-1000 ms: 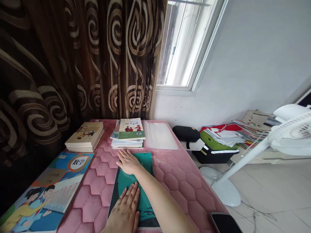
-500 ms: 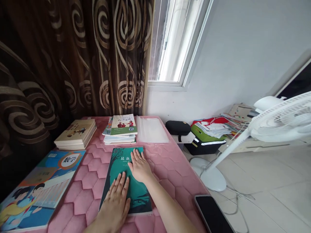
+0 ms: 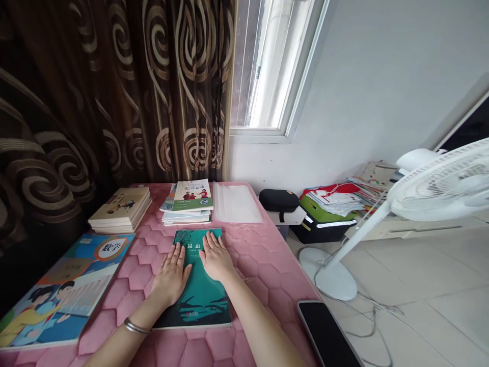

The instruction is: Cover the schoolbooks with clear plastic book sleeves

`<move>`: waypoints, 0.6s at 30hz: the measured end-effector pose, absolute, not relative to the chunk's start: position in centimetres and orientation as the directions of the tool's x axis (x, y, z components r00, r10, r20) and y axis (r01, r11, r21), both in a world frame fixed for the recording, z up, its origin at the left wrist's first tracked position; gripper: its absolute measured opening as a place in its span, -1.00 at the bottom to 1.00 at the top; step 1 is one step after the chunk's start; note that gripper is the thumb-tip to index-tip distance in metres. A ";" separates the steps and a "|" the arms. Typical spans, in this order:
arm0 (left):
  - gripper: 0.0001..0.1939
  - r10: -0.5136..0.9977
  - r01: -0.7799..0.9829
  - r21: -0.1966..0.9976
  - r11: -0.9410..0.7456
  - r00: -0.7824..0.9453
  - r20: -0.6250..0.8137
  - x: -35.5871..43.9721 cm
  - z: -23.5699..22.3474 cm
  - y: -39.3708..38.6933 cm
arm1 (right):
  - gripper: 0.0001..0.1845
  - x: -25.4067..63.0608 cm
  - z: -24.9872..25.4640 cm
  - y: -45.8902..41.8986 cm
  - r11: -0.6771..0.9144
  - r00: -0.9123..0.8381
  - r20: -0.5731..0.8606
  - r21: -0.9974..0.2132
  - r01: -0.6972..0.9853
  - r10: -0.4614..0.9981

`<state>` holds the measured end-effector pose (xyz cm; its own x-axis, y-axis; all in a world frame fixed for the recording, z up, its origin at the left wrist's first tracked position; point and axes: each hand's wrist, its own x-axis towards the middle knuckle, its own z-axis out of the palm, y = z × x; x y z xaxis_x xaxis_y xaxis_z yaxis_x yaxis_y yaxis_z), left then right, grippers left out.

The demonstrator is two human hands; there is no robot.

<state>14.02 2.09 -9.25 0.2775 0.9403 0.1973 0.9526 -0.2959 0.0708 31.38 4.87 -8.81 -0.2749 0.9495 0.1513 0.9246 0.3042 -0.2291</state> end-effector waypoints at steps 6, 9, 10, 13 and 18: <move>-0.41 0.959 0.969 0.109 -0.222 0.197 0.205 11.1 -9.8 0.4 | -0.33 31.3 -8.7 4.9 0.286 -0.263 0.125 -0.237 0.928 0.957; -0.43 0.959 0.970 0.117 -0.212 0.184 0.215 11.2 -9.7 0.2 | -0.36 31.2 -8.8 4.1 0.228 -0.197 0.148 -0.243 0.943 0.969; -0.43 0.961 0.971 0.119 -0.209 0.182 0.206 11.3 -9.6 0.2 | -0.37 31.2 -8.8 3.7 0.197 -0.160 0.162 -0.245 0.949 0.974; -0.42 0.969 0.972 0.120 -0.204 0.183 0.168 11.4 -9.4 0.2 | -0.41 31.3 -9.0 1.9 0.042 0.006 0.186 -0.255 0.966 0.983; -0.42 0.965 0.967 0.137 -0.216 0.190 0.180 11.3 -9.5 0.3 | -0.40 31.5 -9.1 -0.6 -0.195 0.239 0.123 -0.290 0.937 0.963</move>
<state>11.28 0.27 -9.45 0.1902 0.9651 0.1799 0.9667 -0.2161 0.1371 31.45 -0.55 -9.12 0.2392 0.9631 0.1234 0.9367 -0.1955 -0.2904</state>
